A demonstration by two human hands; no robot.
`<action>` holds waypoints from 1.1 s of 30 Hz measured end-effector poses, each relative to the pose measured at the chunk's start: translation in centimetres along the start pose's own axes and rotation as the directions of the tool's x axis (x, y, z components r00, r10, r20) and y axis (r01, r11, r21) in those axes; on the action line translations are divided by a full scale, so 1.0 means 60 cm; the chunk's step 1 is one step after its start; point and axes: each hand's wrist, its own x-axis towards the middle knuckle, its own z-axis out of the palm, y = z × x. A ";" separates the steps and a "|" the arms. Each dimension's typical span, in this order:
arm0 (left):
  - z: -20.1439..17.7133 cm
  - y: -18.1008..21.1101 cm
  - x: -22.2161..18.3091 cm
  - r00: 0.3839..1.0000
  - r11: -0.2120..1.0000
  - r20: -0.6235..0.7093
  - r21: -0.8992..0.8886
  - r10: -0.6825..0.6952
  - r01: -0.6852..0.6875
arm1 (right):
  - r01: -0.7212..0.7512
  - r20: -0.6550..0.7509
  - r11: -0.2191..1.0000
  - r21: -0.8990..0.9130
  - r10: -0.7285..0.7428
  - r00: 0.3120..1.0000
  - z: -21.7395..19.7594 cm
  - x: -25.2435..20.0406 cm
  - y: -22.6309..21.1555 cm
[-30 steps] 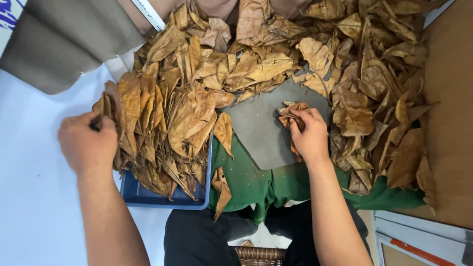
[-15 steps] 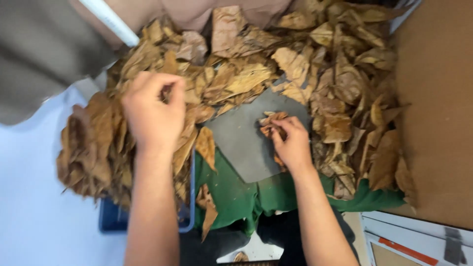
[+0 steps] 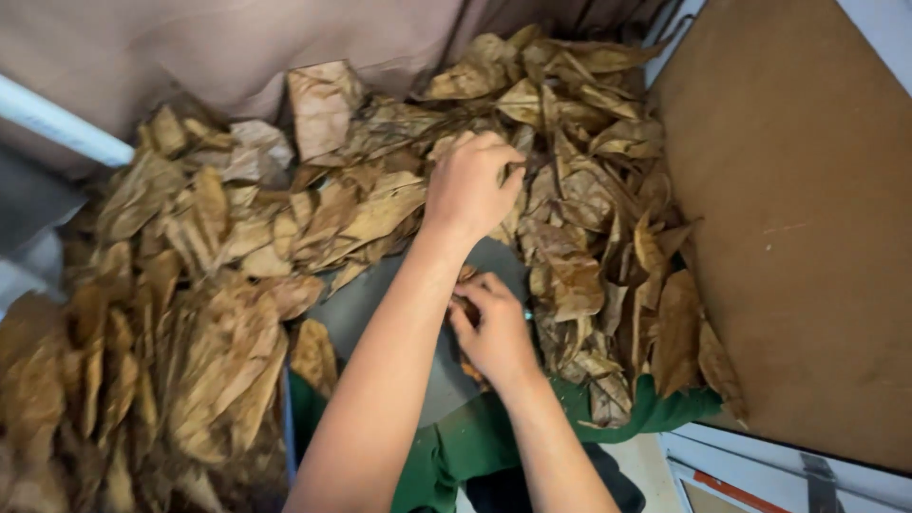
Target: The person is selecting dried leaves from a large pile, tearing them into appropriate sizes, and rolling them around a thin stick on a flat surface.
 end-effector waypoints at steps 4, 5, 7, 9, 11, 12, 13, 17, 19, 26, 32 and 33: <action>0.062 -0.007 0.032 0.952 0.983 0.298 0.182 -0.073 0.018 | -0.054 0.028 0.998 0.024 0.053 0.998 0.002 -0.001 0.004; 0.086 -0.018 0.036 0.934 0.960 0.345 0.281 -0.096 -0.005 | -0.058 0.038 0.997 0.040 0.057 0.998 0.006 -0.004 0.010; 0.107 -0.020 0.053 0.909 0.942 0.401 0.335 -0.113 -0.031 | -0.067 0.044 0.996 0.058 0.065 0.997 -0.009 0.000 -0.013; 0.119 -0.016 0.072 0.884 0.921 0.451 0.382 -0.123 -0.067 | -0.074 0.041 0.995 0.072 0.071 0.997 -0.022 0.010 -0.032; 0.118 -0.011 0.078 0.860 0.870 0.485 0.480 -0.159 -0.110 | -0.103 0.039 0.988 0.119 0.099 0.994 -0.033 0.018 -0.051; 0.142 -0.028 0.086 0.858 0.871 0.488 0.479 -0.162 -0.108 | -0.107 0.042 0.987 0.119 0.102 0.994 -0.037 0.019 -0.056; 0.167 -0.045 0.093 0.858 0.881 0.491 0.460 -0.153 -0.106 | -0.109 0.041 0.988 0.113 0.105 0.994 -0.040 0.019 -0.061; 0.172 -0.049 0.111 0.849 0.922 0.504 0.384 -0.161 -0.053 | -0.103 0.045 0.988 0.117 0.099 0.994 -0.019 0.006 -0.029; 0.096 0.009 0.126 0.812 0.915 0.553 0.399 -0.190 -0.057 | -0.086 0.073 0.983 0.163 0.075 0.995 -0.026 0.009 -0.029; 0.047 0.027 0.155 0.947 0.990 0.321 0.136 -0.012 -0.033 | -0.069 0.083 0.974 0.217 0.052 0.995 -0.026 0.008 -0.028; 0.049 0.011 0.184 0.975 0.969 0.201 0.207 0.094 -0.136 | -0.074 0.075 0.978 0.197 0.060 0.995 -0.020 0.006 -0.018; 0.047 0.008 0.185 0.975 0.969 0.202 0.208 0.092 -0.134 | -0.075 0.077 0.977 0.198 0.061 0.995 -0.019 0.005 -0.017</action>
